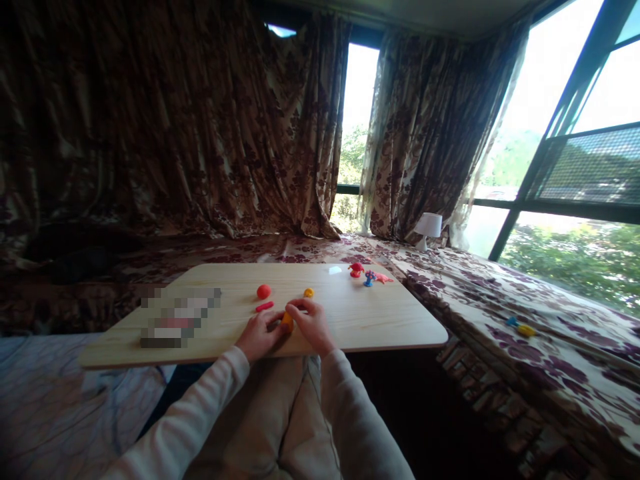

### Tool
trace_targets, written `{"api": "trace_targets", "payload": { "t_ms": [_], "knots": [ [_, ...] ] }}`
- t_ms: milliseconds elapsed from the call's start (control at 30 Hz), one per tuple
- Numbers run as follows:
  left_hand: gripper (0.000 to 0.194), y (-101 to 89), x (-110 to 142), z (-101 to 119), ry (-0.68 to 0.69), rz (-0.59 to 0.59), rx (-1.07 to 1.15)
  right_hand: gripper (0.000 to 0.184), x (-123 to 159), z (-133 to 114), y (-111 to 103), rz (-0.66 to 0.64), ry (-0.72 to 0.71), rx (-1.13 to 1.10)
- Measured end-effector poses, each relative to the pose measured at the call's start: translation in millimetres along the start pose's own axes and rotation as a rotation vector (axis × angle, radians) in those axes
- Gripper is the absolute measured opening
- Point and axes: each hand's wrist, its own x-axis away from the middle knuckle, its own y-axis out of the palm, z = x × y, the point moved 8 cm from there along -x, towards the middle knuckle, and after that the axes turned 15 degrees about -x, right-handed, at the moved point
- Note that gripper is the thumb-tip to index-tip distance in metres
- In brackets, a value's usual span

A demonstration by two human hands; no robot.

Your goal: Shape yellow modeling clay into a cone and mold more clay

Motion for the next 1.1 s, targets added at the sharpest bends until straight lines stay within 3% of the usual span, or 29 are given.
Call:
{"api": "trace_targets", "payload": {
  "t_ms": [733, 1000, 1100],
  "knots": [
    [0.027, -2.5, 0, 2, 0.005, 0.065, 0.027, 0.025, 0, 0, -3, 0.059, -0.032, 0.042],
    [0.025, -2.0, 0, 2, 0.013, 0.055, -0.051, 0.037, 1, 4, -9, 0.103, 0.014, 0.012],
    [0.023, -1.8, -2, 0, -0.045, 0.069, -0.105, 0.041, 0, 7, -15, 0.151, 0.030, -0.010]
  ]
}}
